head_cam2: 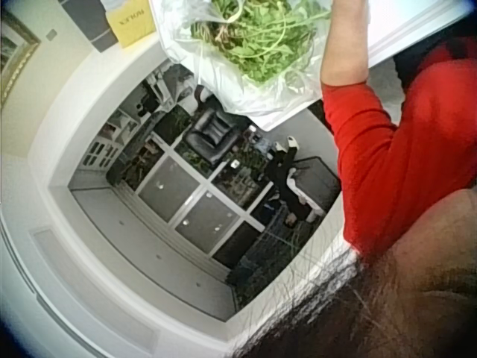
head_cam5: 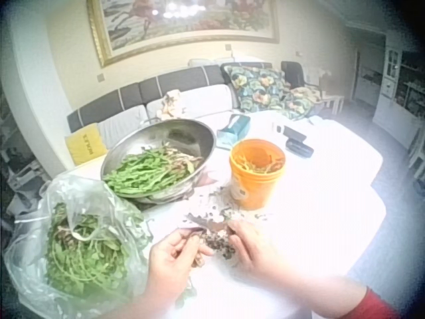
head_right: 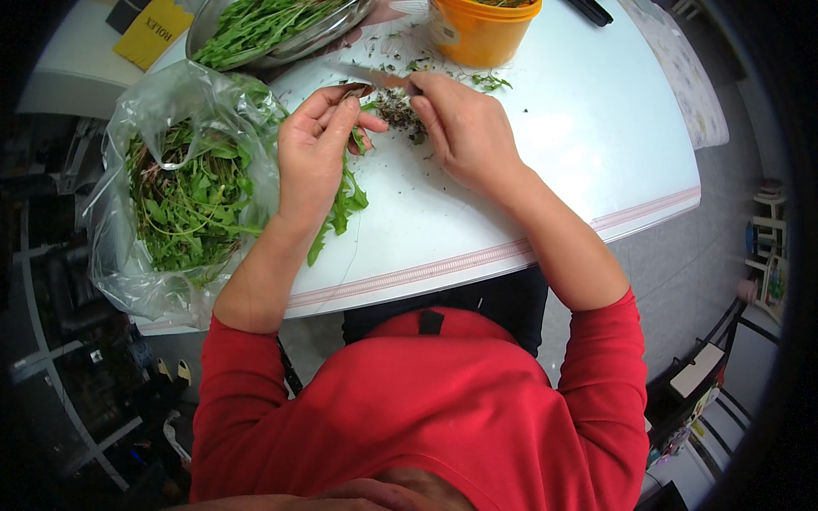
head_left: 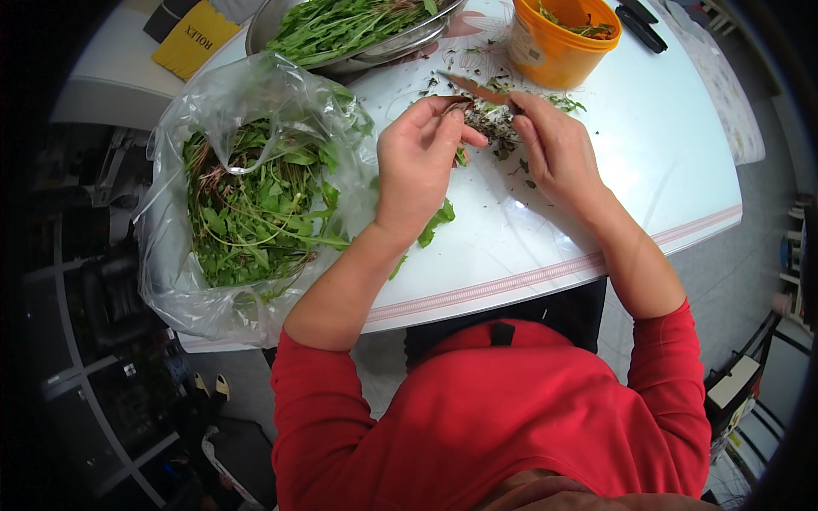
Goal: The person trims the root ends of leafy green vegetables using a small knife and places the trimmed pieces into a yellow container. They repeatedly pick up bunches from a plastic bag, cut the ends, and set the cleaned greens aside on the table.
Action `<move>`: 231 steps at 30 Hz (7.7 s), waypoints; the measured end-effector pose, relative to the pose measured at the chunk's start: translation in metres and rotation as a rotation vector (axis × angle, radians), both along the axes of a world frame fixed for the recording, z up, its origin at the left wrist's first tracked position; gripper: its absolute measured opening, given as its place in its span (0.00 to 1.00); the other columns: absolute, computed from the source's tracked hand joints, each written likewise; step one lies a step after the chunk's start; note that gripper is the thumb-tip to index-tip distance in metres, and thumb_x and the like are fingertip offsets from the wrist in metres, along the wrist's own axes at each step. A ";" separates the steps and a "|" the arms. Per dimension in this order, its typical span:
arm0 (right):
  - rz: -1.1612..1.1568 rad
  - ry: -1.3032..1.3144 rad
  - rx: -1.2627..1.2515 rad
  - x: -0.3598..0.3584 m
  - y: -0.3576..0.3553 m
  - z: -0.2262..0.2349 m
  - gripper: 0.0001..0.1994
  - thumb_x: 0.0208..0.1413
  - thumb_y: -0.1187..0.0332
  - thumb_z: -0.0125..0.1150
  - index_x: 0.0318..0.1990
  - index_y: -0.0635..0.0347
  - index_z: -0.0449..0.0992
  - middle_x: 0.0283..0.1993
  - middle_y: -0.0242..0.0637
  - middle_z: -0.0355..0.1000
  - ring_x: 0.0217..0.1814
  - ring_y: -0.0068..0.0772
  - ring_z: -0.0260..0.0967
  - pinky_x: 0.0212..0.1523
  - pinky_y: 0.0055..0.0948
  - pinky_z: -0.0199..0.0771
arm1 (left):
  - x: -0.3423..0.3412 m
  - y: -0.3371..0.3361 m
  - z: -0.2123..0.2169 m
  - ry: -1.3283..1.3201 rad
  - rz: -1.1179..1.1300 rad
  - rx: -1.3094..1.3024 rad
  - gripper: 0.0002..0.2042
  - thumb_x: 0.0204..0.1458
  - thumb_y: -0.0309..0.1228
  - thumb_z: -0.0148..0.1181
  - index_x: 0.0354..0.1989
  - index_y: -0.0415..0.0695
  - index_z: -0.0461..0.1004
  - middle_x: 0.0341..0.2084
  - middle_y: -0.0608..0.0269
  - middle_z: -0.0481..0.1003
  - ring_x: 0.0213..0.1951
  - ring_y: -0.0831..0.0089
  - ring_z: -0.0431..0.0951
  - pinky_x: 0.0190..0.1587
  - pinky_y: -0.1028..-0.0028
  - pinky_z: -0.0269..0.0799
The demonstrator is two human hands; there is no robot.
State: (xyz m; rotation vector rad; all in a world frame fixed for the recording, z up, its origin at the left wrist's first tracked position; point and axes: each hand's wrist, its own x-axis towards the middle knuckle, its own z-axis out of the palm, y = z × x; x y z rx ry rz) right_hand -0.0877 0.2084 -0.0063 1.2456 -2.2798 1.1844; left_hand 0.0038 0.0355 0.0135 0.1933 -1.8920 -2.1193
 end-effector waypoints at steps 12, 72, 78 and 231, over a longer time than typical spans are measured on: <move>0.050 0.143 0.021 0.009 -0.006 0.001 0.10 0.61 0.72 0.59 0.49 0.63 0.73 0.33 0.42 0.75 0.30 0.45 0.75 0.28 0.39 0.73 | 0.002 0.005 -0.004 0.063 0.072 -0.185 0.09 0.62 0.20 0.54 0.48 0.32 0.76 0.32 0.59 0.82 0.31 0.80 0.79 0.33 0.80 0.74; 0.046 0.047 0.052 0.012 -0.002 0.001 0.09 0.65 0.68 0.55 0.47 0.62 0.71 0.34 0.43 0.74 0.32 0.49 0.74 0.30 0.42 0.72 | 0.001 -0.002 -0.006 -0.020 -0.108 0.195 0.11 0.65 0.25 0.52 0.49 0.33 0.78 0.30 0.61 0.79 0.26 0.81 0.71 0.31 0.81 0.68; 0.016 0.060 0.065 0.009 -0.001 0.001 0.09 0.65 0.67 0.56 0.46 0.62 0.71 0.33 0.44 0.74 0.32 0.50 0.74 0.30 0.42 0.72 | 0.002 -0.001 -0.003 -0.058 -0.087 0.152 0.11 0.65 0.26 0.53 0.48 0.34 0.79 0.27 0.63 0.78 0.24 0.82 0.70 0.30 0.81 0.67; -0.060 -0.251 0.239 0.004 0.022 0.040 0.10 0.66 0.65 0.55 0.46 0.62 0.73 0.34 0.49 0.76 0.37 0.54 0.74 0.36 0.45 0.73 | 0.003 -0.034 0.036 0.095 -0.206 0.736 0.13 0.68 0.33 0.49 0.54 0.38 0.70 0.31 0.65 0.72 0.32 0.71 0.71 0.43 0.68 0.70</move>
